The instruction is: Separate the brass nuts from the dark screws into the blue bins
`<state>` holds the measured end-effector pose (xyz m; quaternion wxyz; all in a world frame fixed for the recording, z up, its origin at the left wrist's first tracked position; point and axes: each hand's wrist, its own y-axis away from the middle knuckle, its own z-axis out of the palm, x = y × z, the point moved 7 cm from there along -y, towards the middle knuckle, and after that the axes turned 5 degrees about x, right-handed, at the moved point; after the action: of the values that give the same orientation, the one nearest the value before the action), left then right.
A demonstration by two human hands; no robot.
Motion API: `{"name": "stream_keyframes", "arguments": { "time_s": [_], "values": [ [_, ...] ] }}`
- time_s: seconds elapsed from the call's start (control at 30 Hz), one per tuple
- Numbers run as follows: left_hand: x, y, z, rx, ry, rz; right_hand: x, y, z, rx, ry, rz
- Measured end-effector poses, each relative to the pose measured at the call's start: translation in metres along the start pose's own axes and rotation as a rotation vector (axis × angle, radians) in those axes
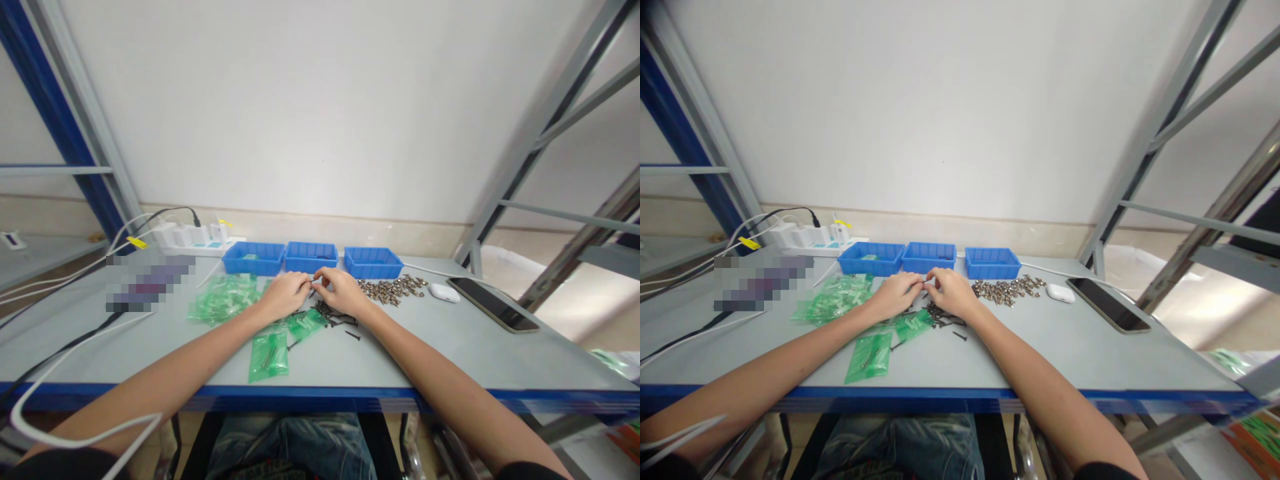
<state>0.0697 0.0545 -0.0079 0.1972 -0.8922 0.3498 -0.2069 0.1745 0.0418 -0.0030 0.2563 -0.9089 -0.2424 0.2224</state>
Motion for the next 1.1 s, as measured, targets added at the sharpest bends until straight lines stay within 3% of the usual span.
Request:
{"name": "stream_keyframes", "arguments": {
  "time_s": [0.17,0.4,0.8,0.9,1.03,1.1],
  "values": [
    [0.002,0.000,0.002,-0.026,0.027,0.025,-0.003,0.000,-0.001,0.002,-0.023,-0.049],
    [-0.003,0.001,-0.003,0.046,0.084,-0.040,-0.005,-0.002,-0.009,0.023,0.062,-0.014],
    [0.000,0.001,-0.001,0.008,0.044,-0.021,-0.006,-0.001,-0.012,0.087,-0.039,-0.066],
    [0.000,0.001,0.003,-0.010,0.034,-0.021,0.003,-0.004,-0.022,0.169,0.012,-0.022],
    [0.000,0.000,0.011,-0.054,-0.016,-0.023,0.031,-0.011,-0.036,0.320,0.198,0.142],
    [0.000,-0.001,0.013,-0.062,-0.039,-0.011,0.044,-0.014,-0.038,0.329,0.313,0.223]
  ]
}}
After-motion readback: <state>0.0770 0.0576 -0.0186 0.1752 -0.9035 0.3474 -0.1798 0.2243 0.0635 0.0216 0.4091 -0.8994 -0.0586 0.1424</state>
